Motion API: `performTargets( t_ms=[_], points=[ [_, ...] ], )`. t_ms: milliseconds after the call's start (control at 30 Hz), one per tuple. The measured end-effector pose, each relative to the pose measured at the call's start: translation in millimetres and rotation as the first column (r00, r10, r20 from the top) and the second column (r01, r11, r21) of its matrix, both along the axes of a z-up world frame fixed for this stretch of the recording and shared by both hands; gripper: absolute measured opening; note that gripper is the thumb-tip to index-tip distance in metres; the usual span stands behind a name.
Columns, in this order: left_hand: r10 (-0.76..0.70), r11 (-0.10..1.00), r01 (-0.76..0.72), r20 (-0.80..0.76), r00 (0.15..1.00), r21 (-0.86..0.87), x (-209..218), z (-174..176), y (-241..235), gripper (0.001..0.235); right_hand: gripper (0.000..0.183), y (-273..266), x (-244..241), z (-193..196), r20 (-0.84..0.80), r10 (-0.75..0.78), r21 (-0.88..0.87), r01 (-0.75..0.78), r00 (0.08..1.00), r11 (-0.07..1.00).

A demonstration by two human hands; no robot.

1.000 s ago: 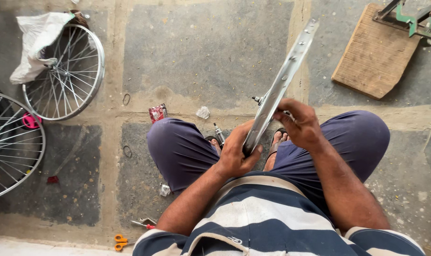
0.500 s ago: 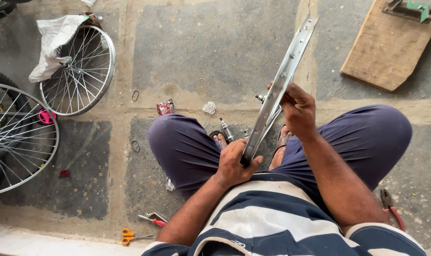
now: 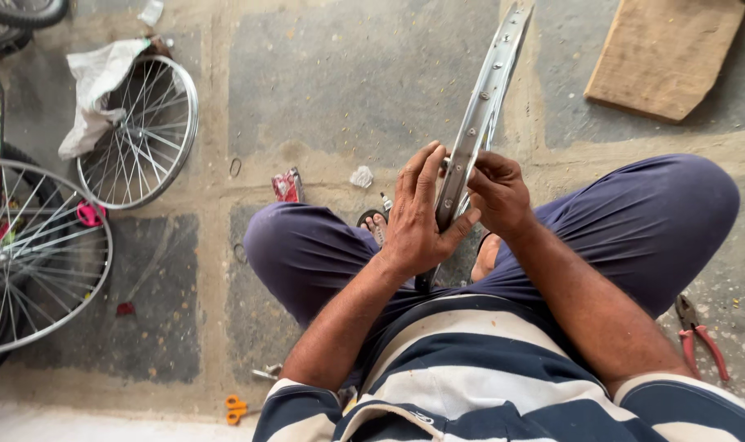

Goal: The person sits on the ground and uses a small metal tool to scrape or clean the surface of a bicycle wheel rim. The person holds the wheel with one hand and scrapes along the rim with the other, rotating the wheel to access different sections.

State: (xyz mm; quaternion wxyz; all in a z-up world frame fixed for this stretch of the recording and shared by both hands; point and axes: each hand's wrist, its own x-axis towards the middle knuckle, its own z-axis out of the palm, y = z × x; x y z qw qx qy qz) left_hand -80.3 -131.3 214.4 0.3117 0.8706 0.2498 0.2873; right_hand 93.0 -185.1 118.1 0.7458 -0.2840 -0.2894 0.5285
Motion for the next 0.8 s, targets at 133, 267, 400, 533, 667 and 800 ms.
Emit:
performTargets(
  t_ms=[133,267,400,533,667,800],
  points=[
    [0.000,1.000,0.000,0.003,1.000,0.006,2,2,13,0.081,0.019,14,0,-4,-0.101,-0.103,0.065,0.110,0.990,0.992],
    [0.038,0.999,-0.037,0.009,0.999,-0.030,-7,4,15,0.079,0.016,21,-2,0,-0.010,0.018,0.094,-0.017,1.000,0.995],
    [0.080,0.996,-0.078,0.034,0.996,-0.042,-11,-2,23,0.080,0.020,46,13,0,-0.006,0.126,0.017,-0.126,0.992,0.992],
    [0.106,0.992,-0.104,0.013,0.994,-0.074,-16,-11,18,0.079,0.020,49,6,-13,-0.100,0.231,-0.114,-0.242,0.968,0.964],
    [0.118,0.989,-0.115,0.030,0.993,-0.092,-15,-11,25,0.078,0.019,56,-3,-19,-0.124,0.172,-0.023,-0.176,0.977,0.984],
    [0.109,0.993,-0.105,0.061,0.992,-0.059,-12,-12,29,0.075,0.020,55,-8,-16,-0.192,0.106,0.056,-0.097,0.976,0.994]
  ],
)
